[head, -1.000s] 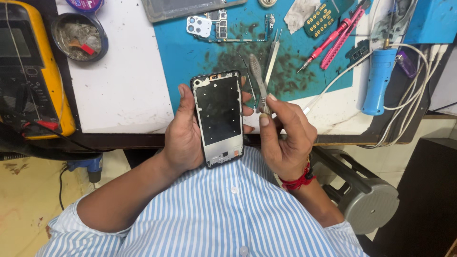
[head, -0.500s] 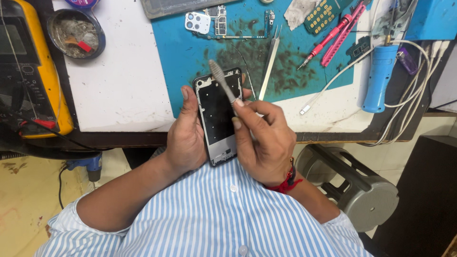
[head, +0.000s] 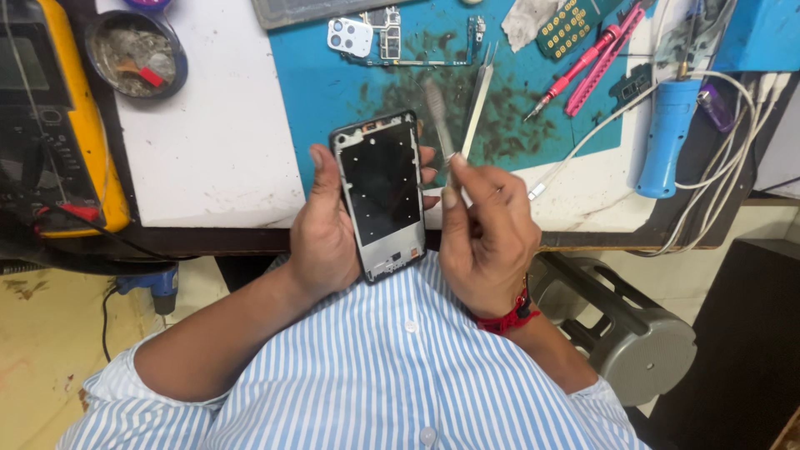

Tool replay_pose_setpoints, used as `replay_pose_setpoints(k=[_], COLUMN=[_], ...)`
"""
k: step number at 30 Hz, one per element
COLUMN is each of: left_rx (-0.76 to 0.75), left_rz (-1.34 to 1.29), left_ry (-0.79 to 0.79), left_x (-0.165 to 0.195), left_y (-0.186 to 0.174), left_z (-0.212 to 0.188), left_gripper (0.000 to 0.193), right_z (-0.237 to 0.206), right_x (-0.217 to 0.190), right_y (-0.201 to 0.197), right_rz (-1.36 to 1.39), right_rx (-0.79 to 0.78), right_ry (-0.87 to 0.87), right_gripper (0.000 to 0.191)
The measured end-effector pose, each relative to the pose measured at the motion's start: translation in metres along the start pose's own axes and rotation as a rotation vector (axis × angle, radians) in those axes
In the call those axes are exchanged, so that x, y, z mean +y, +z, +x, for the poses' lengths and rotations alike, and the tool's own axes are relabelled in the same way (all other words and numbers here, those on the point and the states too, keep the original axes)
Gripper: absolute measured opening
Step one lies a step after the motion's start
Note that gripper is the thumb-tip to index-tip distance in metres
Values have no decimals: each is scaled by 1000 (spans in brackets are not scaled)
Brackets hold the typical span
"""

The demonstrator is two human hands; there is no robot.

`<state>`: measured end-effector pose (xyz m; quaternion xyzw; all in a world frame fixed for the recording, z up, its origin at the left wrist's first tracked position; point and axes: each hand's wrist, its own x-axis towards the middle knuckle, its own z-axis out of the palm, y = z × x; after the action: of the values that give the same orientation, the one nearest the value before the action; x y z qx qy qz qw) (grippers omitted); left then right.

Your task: The person uses a heat gun to warm the edges of a disassembled smartphone frame. They then use tweezers to carefully peel away and remove adhesive strips from the frame's interior.

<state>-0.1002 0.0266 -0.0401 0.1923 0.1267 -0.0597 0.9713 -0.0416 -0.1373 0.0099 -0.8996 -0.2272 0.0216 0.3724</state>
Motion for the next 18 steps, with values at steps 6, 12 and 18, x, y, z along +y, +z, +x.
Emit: replay_pose_setpoints(k=[6,12,18], left_rx=[-38,-31,8], left_rz=[-57,-92,-31], left_ry=[17,8,80], left_x=[-1,-5,-4], left_y=[2,-2,-4], left_z=[-1,-4,1], left_gripper=[81,81,83], right_z=[-2,-2,-9], right_x=[0,-1,0], right_y=[1,4,7], right_rz=[-1,-67,-129], right_rx=[-9,-15,-34], right_ry=[-195,-167,-175], right_gripper=[31,33,34])
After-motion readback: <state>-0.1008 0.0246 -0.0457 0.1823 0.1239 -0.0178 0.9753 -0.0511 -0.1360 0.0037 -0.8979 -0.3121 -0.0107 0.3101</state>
